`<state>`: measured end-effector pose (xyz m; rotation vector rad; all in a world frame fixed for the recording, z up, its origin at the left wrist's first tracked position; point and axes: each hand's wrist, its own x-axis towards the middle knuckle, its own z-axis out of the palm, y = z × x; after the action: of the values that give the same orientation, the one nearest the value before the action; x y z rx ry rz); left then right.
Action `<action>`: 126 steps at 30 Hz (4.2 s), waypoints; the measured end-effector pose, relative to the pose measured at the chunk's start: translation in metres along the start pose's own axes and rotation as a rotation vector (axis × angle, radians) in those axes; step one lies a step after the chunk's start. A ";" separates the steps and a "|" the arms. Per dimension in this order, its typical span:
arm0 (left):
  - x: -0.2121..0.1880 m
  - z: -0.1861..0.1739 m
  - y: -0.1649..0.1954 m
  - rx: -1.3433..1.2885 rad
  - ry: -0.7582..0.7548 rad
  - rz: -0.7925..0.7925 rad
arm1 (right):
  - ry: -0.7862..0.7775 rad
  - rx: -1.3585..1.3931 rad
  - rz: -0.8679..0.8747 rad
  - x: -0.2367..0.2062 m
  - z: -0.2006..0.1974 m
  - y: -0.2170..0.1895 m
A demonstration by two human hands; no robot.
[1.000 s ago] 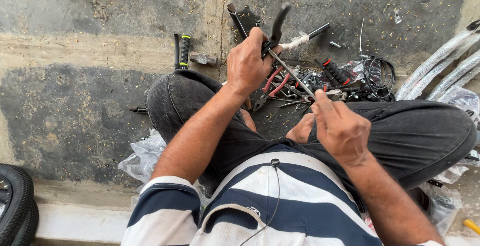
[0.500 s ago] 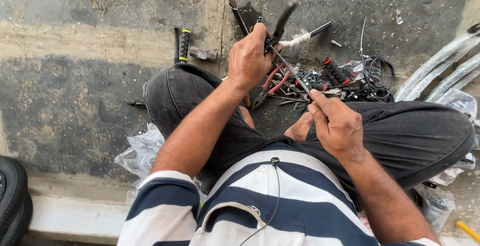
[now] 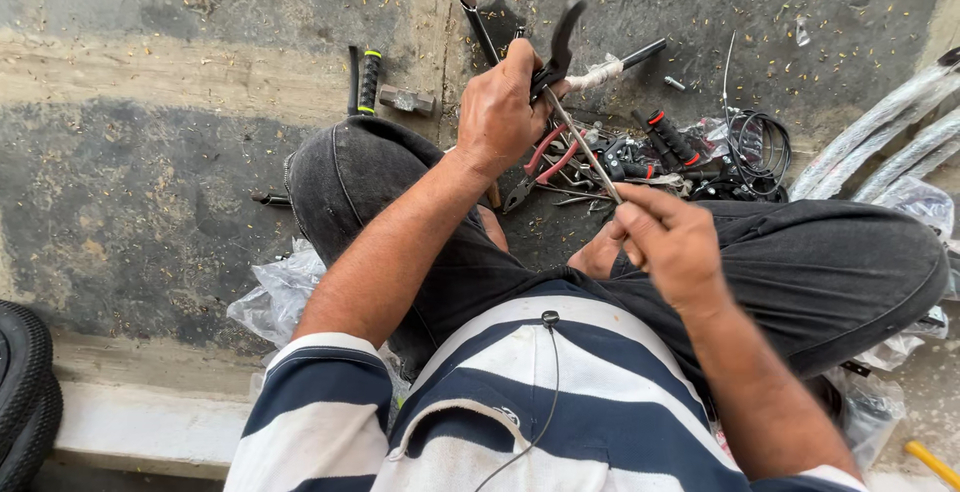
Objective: The person sits on the floor assembling bicycle handlebar components. They fit a stem and brake lever onto a wrapped handlebar, tighten fasteners with pliers and a screwdriver, and slide a black grip onto the bar end, pressing and twisting it into place.
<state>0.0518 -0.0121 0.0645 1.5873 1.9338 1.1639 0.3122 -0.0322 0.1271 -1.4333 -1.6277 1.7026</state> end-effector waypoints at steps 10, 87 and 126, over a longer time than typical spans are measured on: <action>0.000 0.011 -0.012 -0.094 -0.023 -0.129 | 0.145 -0.727 -0.508 0.000 -0.004 0.000; -0.026 0.057 -0.006 -0.480 -0.229 -0.310 | -0.123 -0.303 -0.268 0.107 -0.004 0.086; 0.031 0.073 -0.047 -1.254 0.064 -0.650 | -0.420 -0.807 -0.079 0.119 0.052 0.092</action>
<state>0.0669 0.0423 -0.0085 0.2400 1.0752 1.5731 0.2535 0.0162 -0.0126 -1.3219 -2.7778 1.4137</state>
